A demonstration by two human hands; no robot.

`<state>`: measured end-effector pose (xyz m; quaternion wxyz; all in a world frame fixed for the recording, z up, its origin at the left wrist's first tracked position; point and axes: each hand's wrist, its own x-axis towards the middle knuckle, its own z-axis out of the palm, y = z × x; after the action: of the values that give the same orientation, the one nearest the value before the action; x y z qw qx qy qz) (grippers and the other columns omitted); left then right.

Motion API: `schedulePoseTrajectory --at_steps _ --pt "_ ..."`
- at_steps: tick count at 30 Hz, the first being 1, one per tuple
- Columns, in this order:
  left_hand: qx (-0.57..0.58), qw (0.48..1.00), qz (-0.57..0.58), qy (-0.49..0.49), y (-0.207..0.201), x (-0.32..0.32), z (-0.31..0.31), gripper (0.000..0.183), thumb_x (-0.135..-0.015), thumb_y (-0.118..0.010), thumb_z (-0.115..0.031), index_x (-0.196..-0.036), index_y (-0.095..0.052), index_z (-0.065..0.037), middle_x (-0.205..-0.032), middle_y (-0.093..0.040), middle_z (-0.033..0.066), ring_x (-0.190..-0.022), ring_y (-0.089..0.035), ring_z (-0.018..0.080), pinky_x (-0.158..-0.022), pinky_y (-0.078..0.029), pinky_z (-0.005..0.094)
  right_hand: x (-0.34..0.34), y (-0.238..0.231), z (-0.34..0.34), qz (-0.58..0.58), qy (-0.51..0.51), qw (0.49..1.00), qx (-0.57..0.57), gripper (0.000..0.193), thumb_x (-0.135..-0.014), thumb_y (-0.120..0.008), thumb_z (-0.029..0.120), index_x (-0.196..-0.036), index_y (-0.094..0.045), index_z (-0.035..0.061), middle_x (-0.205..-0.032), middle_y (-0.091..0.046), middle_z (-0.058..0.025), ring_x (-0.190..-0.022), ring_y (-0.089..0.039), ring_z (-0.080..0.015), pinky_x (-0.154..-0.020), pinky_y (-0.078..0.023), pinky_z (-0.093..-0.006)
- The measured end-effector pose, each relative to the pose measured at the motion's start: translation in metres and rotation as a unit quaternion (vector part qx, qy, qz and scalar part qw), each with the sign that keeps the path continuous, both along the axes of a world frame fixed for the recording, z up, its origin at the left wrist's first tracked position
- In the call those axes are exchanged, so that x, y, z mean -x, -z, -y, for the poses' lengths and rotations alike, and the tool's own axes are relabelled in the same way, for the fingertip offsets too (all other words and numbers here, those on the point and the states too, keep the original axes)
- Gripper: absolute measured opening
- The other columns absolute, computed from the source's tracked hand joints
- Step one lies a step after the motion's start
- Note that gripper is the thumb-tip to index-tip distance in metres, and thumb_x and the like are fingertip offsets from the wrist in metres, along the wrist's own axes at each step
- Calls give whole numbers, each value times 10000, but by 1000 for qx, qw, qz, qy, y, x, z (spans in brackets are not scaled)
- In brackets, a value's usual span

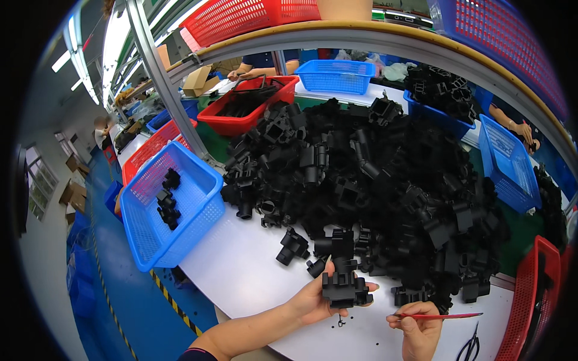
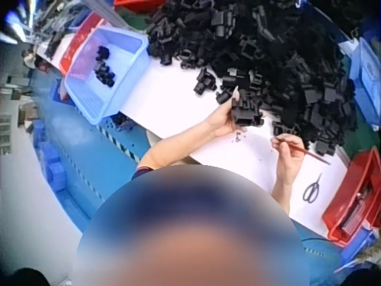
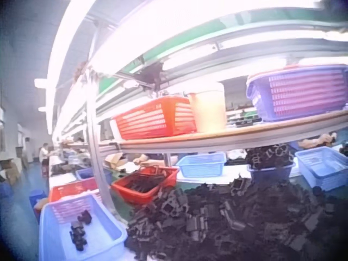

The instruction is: The person assembles small black components into a plastic housing by hand, using scissors, tweezers, and a probing tool to manipulate the parts from storage bins.

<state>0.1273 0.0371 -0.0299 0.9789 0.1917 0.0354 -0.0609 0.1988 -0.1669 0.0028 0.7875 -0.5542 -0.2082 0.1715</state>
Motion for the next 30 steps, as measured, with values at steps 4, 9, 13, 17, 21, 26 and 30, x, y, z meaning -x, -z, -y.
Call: schedulePoseTrajectory --at_steps 4,9,13,17,21,26,30 --pt "-65 998 24 11 -2 5 11 467 -904 -366 -461 -1188 -405 -93 -1286 -405 231 -1133 -484 317 -751 -552 366 9 11 9 -13 14 1000 8 258 -794 -657 155 -936 -522 -12 -821 -604 -134 -696 -637 -202 -616 -539 -263" --pt "-70 995 17 70 -10 7 20 386 -932 -386 -371 -1224 -382 -119 -1293 -434 128 -1140 -478 194 -891 -474 381 16 10 5 -40 24 999 -12 234 -814 -626 141 -953 -530 -21 -860 -610 -141 -759 -644 -227 -649 -546 -280" --pt "12 992 94 83 -9 9 11 400 -929 -398 -346 -1252 -388 -109 -1335 -381 145 -1188 -431 239 -936 -427 407 17 -16 -5 -67 -32 997 -16 209 -795 -600 32 -990 -573 -37 -887 -625 -133 -756 -630 -206 -709 -516 -297" --pt "-30 997 37 54 1 12 4 512 -871 -447 -467 -1226 -423 -100 -1309 -331 288 -1181 -416 382 -794 -529 419 6 -19 -11 34 -94 995 -7 181 -818 -559 -9 -992 -583 -50 -920 -617 -164 -836 -632 -214 -774 -511 -306" --pt "-22 998 32 48 15 6 8 564 -872 -365 -538 -1200 -429 -82 -1265 -354 324 -1126 -444 436 -730 -563 401 13 -16 -8 -20 -47 998 -23 133 -806 -576 -10 -929 -626 -19 -916 -630 -136 -832 -624 -186 -754 -505 -286" --pt "-95 995 17 38 7 9 12 565 -866 -366 -550 -1163 -437 -75 -1216 -401 336 -1083 -474 455 -631 -581 343 11 -10 3 39 -31 998 40 162 -796 -603 9 -954 -633 -9 -912 -646 -123 -828 -630 -180 -743 -496 -273" --pt "-105 994 20 27 13 13 14 566 -871 -349 -553 -1175 -420 -80 -1211 -406 339 -1086 -478 446 -642 -576 345 11 -15 5 97 -45 988 108 174 -779 -629 26 -951 -650 1 -912 -658 -118 -819 -632 -162 -727 -493 -248"
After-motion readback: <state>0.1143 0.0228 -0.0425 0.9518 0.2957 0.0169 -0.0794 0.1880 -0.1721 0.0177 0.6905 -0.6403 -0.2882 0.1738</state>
